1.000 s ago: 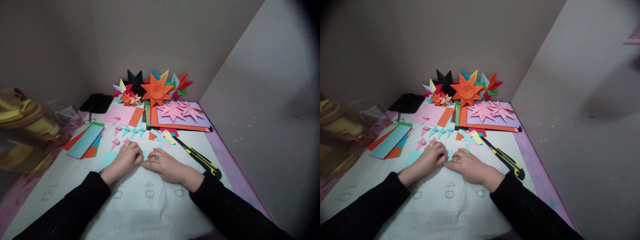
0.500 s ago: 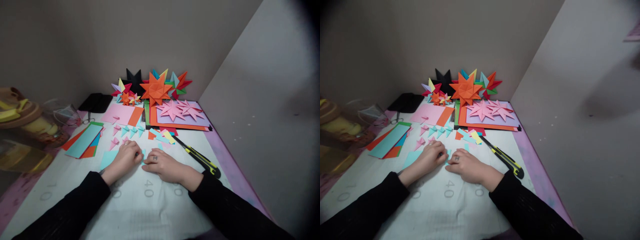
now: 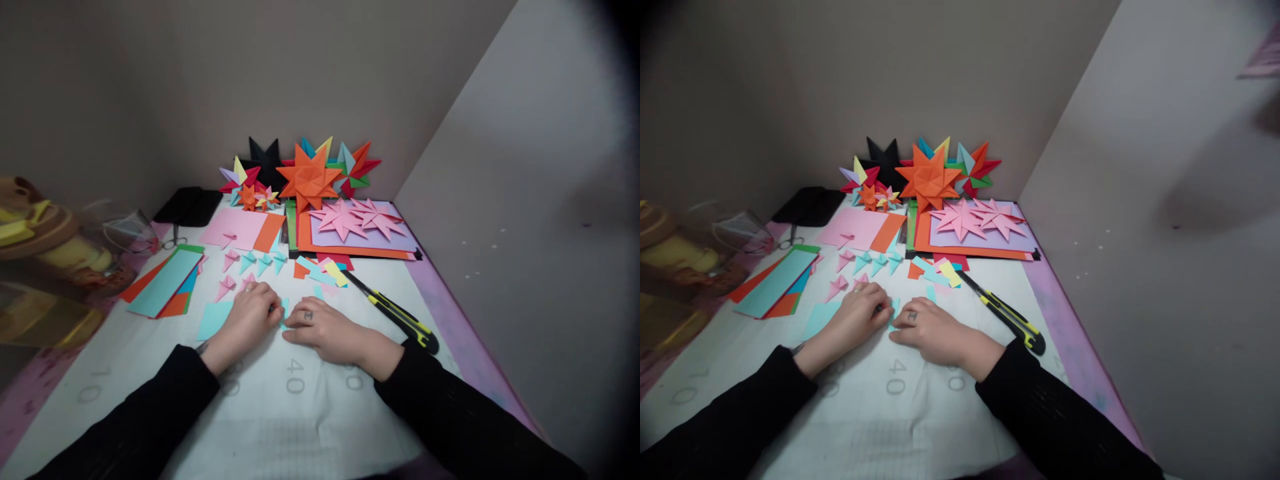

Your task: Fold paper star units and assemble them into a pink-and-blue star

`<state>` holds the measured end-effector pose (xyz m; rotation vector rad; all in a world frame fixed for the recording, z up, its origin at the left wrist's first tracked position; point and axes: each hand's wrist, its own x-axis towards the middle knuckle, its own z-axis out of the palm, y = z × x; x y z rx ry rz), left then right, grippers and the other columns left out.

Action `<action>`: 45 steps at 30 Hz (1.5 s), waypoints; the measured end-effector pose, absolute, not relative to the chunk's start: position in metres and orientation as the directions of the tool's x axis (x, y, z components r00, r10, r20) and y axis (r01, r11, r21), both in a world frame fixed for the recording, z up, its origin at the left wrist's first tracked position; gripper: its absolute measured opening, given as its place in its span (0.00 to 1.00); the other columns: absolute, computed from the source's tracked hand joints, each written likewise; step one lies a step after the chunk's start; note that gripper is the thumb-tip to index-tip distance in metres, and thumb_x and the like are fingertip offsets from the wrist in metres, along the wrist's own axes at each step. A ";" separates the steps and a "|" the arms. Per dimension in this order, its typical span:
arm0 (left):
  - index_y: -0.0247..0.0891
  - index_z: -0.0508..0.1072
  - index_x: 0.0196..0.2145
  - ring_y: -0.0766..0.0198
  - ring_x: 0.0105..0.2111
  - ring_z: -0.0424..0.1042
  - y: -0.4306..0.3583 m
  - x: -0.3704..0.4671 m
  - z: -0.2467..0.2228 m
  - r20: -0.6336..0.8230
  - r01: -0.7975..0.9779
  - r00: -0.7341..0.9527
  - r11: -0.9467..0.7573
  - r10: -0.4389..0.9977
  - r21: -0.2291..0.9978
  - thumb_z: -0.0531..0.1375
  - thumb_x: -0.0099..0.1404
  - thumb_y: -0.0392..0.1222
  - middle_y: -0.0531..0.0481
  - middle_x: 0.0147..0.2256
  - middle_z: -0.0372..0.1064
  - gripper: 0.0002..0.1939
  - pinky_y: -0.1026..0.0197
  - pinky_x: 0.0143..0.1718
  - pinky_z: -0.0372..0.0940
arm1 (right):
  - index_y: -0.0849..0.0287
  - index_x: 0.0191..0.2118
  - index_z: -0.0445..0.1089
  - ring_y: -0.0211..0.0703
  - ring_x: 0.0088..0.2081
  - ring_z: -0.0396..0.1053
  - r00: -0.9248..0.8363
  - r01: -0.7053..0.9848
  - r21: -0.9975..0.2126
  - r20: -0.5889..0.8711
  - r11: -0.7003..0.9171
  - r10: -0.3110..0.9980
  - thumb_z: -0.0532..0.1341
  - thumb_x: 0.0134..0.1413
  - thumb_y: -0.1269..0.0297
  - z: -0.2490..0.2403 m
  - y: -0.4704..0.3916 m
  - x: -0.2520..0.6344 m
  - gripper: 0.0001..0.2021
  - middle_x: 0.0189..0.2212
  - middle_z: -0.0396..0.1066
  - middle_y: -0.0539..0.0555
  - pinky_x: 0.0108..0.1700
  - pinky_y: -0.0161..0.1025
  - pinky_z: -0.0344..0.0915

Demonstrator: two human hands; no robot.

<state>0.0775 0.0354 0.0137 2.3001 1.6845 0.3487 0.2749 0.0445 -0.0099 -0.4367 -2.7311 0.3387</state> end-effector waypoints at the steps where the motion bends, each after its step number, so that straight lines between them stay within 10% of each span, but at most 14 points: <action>1: 0.38 0.71 0.26 0.56 0.36 0.64 0.035 0.077 0.014 0.036 0.890 0.296 -0.289 0.954 0.353 0.54 0.59 0.38 0.48 0.30 0.68 0.07 0.56 0.37 0.57 | 0.54 0.45 0.71 0.43 0.48 0.59 -0.893 0.258 -0.278 0.297 0.925 0.339 0.56 0.58 0.73 -0.009 0.044 0.275 0.12 0.46 0.70 0.52 0.52 0.44 0.56; 27: 0.39 0.65 0.37 0.49 0.42 0.62 0.034 0.063 0.009 0.216 0.972 0.134 -0.171 0.967 0.159 0.55 0.62 0.38 0.43 0.41 0.62 0.04 0.52 0.38 0.59 | 0.58 0.42 0.67 0.42 0.38 0.60 -0.922 0.280 -0.161 0.231 0.946 0.312 0.54 0.56 0.75 0.006 0.031 0.270 0.10 0.30 0.69 0.51 0.56 0.45 0.50; 34: 0.38 0.66 0.41 0.56 0.44 0.62 0.026 0.058 0.012 0.313 0.862 0.201 -0.319 0.928 0.394 0.45 0.63 0.27 0.44 0.41 0.62 0.15 0.54 0.43 0.60 | 0.58 0.41 0.66 0.43 0.37 0.60 -0.919 0.282 -0.174 0.231 0.943 0.318 0.54 0.54 0.76 0.007 0.032 0.270 0.10 0.28 0.66 0.51 0.51 0.43 0.54; 45: 0.38 0.65 0.44 0.53 0.42 0.65 0.018 0.058 0.008 0.110 0.831 0.311 -0.326 0.944 0.450 0.58 0.59 0.41 0.44 0.41 0.66 0.15 0.52 0.41 0.60 | 0.56 0.35 0.66 0.43 0.39 0.60 -0.909 0.260 -0.152 0.295 0.954 0.295 0.56 0.49 0.76 0.000 0.033 0.272 0.09 0.39 0.70 0.53 0.53 0.47 0.53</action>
